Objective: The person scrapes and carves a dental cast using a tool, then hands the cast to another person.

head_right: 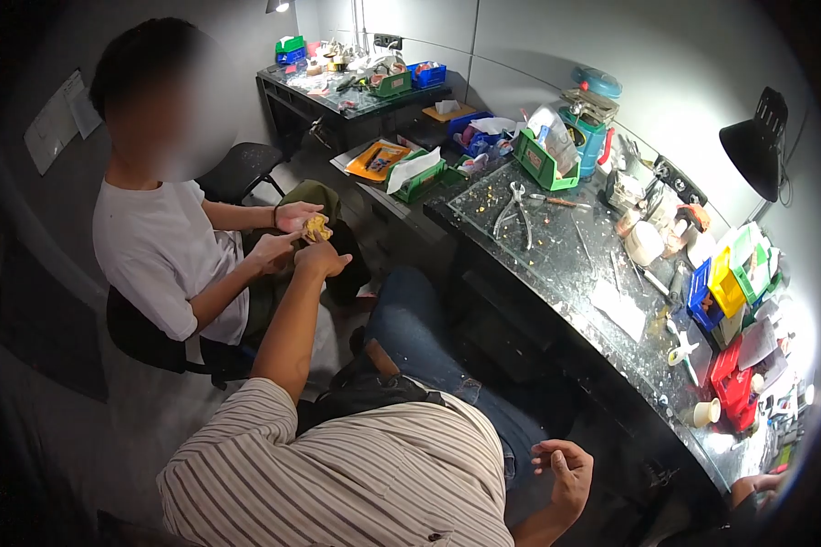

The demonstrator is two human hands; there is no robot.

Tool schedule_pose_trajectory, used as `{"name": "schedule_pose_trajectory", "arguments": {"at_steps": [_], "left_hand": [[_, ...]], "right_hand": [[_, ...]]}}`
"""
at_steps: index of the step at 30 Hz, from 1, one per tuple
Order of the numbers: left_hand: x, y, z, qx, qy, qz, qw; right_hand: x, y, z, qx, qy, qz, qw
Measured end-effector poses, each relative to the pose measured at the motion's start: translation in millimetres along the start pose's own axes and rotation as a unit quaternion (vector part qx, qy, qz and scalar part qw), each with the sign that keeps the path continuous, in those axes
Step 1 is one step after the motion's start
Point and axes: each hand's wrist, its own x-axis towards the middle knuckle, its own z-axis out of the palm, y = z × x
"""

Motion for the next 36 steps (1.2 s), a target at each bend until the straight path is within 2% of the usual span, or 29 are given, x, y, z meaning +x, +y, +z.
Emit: {"name": "schedule_pose_trajectory", "arguments": {"at_steps": [2,3,4,5,6,8,10,12,14,17,22,25,27,28,31,34,36], "left_hand": [[-8.5,1.7,3.1,-0.030,0.050,-0.034,0.998],[-10.8,2.0,11.0,-0.024,0.045,-0.035,0.998],[-12.3,2.1,14.9,-0.006,0.061,-0.011,0.998],[-10.6,3.6,6.3,0.007,0.090,0.011,0.996],[-16.4,6.8,-0.7,0.008,0.063,0.008,0.998],[-21.3,13.3,-4.8,-0.005,0.034,-0.005,0.999],[-13.2,15.2,1.1,-0.013,0.019,0.002,1.000],[-8.8,21.6,11.9,-0.018,-0.005,0.014,1.000],[-6.7,25.5,20.7,0.026,0.053,0.037,0.998],[-14.8,32.7,14.6,0.012,0.011,0.060,0.998],[-31.2,47.7,9.8,-0.001,-0.034,0.087,0.996],[-38.0,53.6,15.2,0.009,0.002,0.131,0.991],[-40.7,55.8,11.9,-0.095,-0.045,0.178,0.978],[-41.5,56.2,12.3,-0.095,-0.051,0.185,0.977],[-41.5,56.4,12.0,-0.201,-0.081,0.308,0.926],[-52.7,62.3,6.5,-0.220,-0.075,0.349,0.908],[-53.9,69.2,11.6,-0.192,-0.061,0.349,0.915]], "right_hand": [[-0.3,-0.6,1.9,0.008,0.023,0.000,1.000],[0.6,0.7,-0.3,0.000,0.014,0.008,1.000],[-1.0,3.5,2.1,0.005,0.014,0.008,1.000],[6.5,6.6,7.2,-0.009,0.064,-0.024,0.998],[10.9,10.9,11.3,-0.024,0.113,-0.050,0.992],[21.6,40.8,4.0,-0.059,0.115,-0.045,0.991],[32.0,65.9,2.4,-0.242,0.144,-0.109,0.953],[39.5,97.4,7.9,-0.352,0.138,-0.087,0.922],[41.4,125.5,16.6,-0.442,0.116,-0.081,0.886],[43.8,116.5,25.1,-0.399,0.162,-0.092,0.898],[45.3,121.3,20.9,-0.402,0.168,-0.067,0.897],[45.6,122.2,21.2,-0.388,0.186,-0.059,0.901],[47.4,121.4,24.2,-0.377,0.205,-0.066,0.901],[47.2,118.9,26.9,-0.386,0.207,-0.065,0.897],[46.9,120.6,26.5,-0.381,0.205,-0.057,0.900],[46.4,123.6,25.4,-0.393,0.207,-0.057,0.894],[46.9,124.5,25.3,-0.390,0.212,-0.059,0.894]]}}
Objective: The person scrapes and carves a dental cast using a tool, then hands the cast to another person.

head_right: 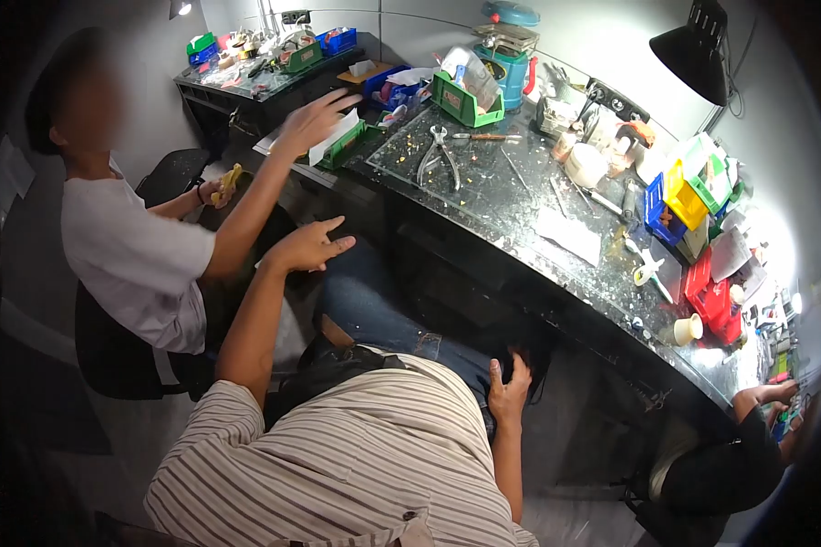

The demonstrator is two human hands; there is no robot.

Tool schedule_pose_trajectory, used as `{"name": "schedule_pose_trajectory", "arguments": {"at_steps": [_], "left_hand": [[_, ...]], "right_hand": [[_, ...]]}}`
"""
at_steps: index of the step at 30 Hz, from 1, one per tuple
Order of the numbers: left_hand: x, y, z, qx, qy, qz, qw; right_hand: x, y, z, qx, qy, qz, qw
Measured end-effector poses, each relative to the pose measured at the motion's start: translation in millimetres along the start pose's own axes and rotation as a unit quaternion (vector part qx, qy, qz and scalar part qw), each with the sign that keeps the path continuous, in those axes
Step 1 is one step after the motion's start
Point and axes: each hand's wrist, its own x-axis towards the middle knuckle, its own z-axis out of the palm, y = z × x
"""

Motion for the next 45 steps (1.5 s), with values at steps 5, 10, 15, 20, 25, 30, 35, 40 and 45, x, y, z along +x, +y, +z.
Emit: {"name": "schedule_pose_trajectory", "arguments": {"at_steps": [5,10,15,20,25,30,35,40,45], "left_hand": [[33.7,-34.0,112.8,0.176,0.109,-0.091,0.974],[-9.8,58.0,104.6,-0.320,-0.458,0.059,0.827],[-96.5,141.9,43.3,-0.303,-0.214,0.473,0.799],[-155.6,159.7,21.3,-0.220,-0.068,0.649,0.725],[-183.0,165.0,30.5,-0.282,-0.176,0.658,0.676],[-197.7,167.0,39.8,-0.354,-0.261,0.644,0.626],[-205.3,167.8,43.7,-0.407,-0.333,0.632,0.569],[-197.4,170.2,49.1,-0.430,-0.405,0.617,0.521],[-196.6,168.3,48.1,-0.443,-0.350,0.604,0.563]], "right_hand": [[0.6,-5.1,-1.0,0.014,-0.011,0.009,1.000],[-3.6,2.1,2.4,-0.020,0.028,-0.011,0.999],[-1.9,0.6,2.5,0.004,0.030,0.001,1.000],[-3.3,-2.2,1.7,0.009,0.019,0.013,1.000],[-2.2,-4.8,0.2,0.007,0.016,0.039,0.999],[-0.7,-5.6,0.8,0.011,0.021,0.041,0.999],[0.1,-7.0,1.0,0.005,0.018,0.043,0.999],[0.1,-6.7,1.4,0.003,0.030,0.037,0.999],[0.4,-4.2,3.1,0.013,0.035,0.026,0.999]]}}
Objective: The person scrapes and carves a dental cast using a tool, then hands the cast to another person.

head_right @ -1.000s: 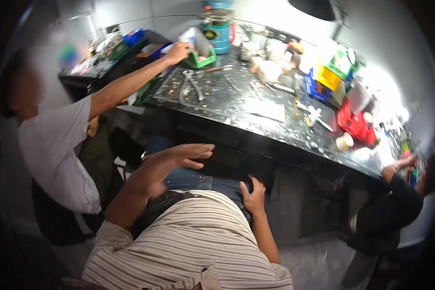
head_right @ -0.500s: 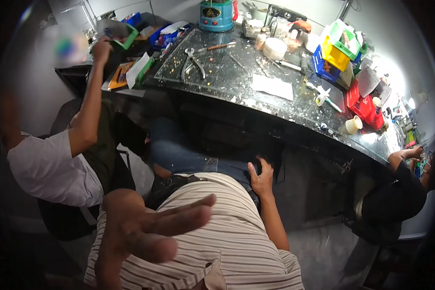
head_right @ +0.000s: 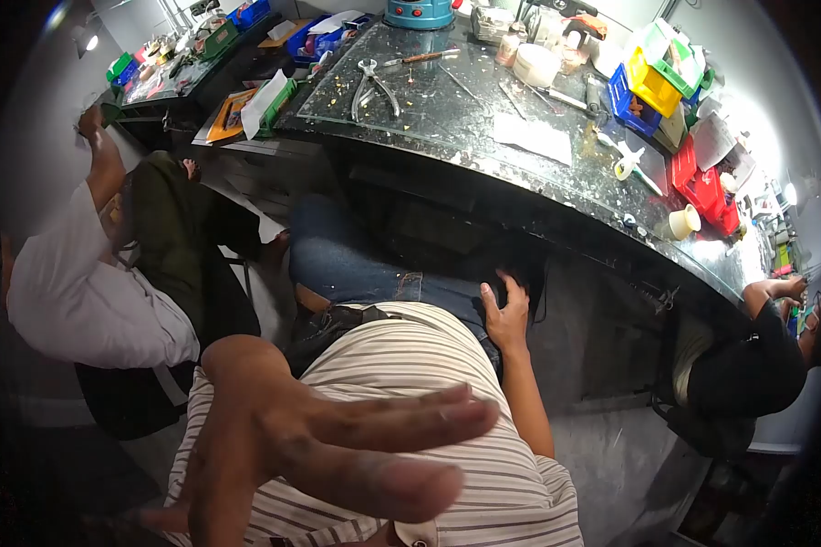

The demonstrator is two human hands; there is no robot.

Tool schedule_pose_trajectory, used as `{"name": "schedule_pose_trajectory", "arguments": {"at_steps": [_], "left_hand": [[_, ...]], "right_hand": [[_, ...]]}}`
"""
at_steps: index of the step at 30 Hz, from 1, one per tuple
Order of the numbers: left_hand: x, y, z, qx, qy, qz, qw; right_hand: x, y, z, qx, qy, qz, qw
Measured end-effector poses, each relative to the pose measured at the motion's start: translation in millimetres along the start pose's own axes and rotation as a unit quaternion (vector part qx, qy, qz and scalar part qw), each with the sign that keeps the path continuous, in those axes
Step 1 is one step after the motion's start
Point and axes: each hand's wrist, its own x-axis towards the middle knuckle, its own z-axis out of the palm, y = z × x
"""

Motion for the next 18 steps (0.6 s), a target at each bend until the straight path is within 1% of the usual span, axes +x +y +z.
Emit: {"name": "schedule_pose_trajectory", "arguments": {"at_steps": [4,6,10,12,14,15,17,18], "left_hand": [[0.7,5.0,8.3,0.051,0.076,-0.004,0.996],[4.6,8.9,9.4,0.076,0.111,-0.026,0.991],[16.2,23.8,21.6,0.138,0.203,-0.108,0.963],[14.3,25.0,22.0,0.128,0.205,-0.150,0.959],[-2.7,13.2,6.9,0.055,0.117,-0.158,0.979],[0.7,4.0,-0.4,0.102,0.059,-0.042,0.992],[13.2,-11.2,-12.8,0.145,0.001,0.075,0.987],[15.7,-14.9,-16.8,0.148,-0.021,0.096,0.984]], "right_hand": [[-0.3,-1.1,-0.8,-0.010,0.004,0.003,1.000],[-0.6,-1.0,-0.3,-0.018,0.003,0.010,1.000],[-0.6,1.6,1.3,-0.008,0.000,0.011,1.000],[-0.4,7.3,3.4,-0.008,0.001,0.010,1.000],[-0.2,9.9,3.8,-0.010,0.003,0.011,1.000],[0.3,10.0,3.3,-0.012,-0.002,0.005,1.000],[-0.5,9.0,2.1,-0.014,-0.007,0.002,1.000],[-0.8,6.8,2.2,-0.013,-0.001,0.005,1.000]]}}
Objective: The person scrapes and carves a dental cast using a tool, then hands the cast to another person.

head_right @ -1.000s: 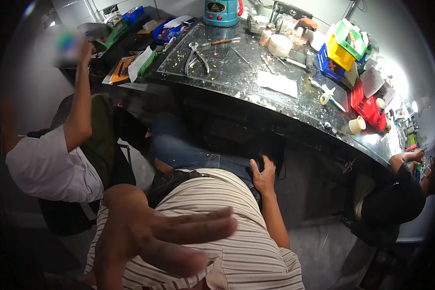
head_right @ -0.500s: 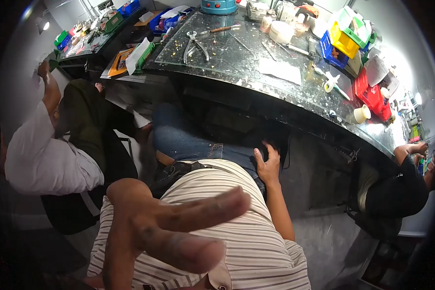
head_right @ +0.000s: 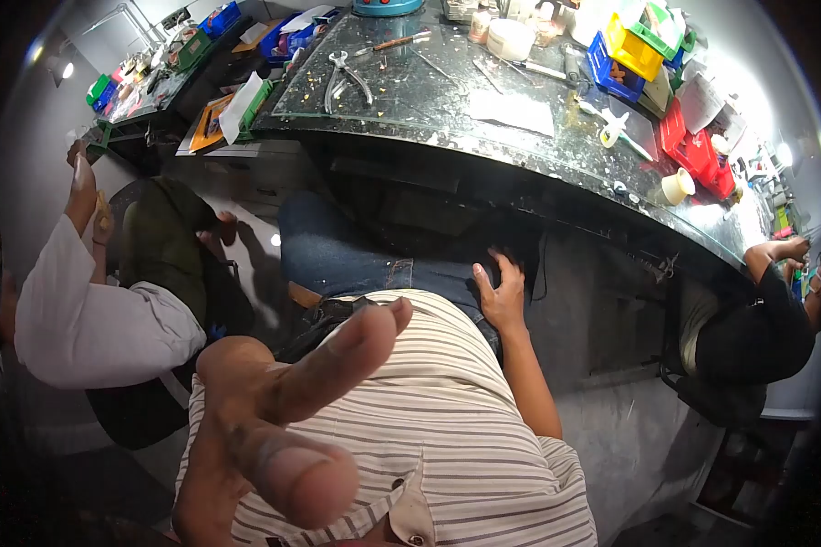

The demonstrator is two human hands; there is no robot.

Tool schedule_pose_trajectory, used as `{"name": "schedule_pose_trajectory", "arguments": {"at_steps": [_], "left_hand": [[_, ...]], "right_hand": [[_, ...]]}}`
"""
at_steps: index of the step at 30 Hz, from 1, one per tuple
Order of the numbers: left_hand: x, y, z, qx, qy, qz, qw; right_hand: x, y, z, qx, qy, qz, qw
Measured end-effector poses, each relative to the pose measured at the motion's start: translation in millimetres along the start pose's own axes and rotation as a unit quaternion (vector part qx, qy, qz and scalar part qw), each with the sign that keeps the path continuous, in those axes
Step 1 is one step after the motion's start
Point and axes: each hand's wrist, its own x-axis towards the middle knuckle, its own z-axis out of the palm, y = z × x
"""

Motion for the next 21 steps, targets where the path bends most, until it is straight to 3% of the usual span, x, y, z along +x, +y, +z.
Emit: {"name": "schedule_pose_trajectory", "arguments": {"at_steps": [21], "left_hand": [[-9.3,7.1,7.8,-0.065,-0.019,-0.047,0.997]], "right_hand": [[-0.4,-9.3,-4.4,0.015,-0.007,0.011,1.000]]}}
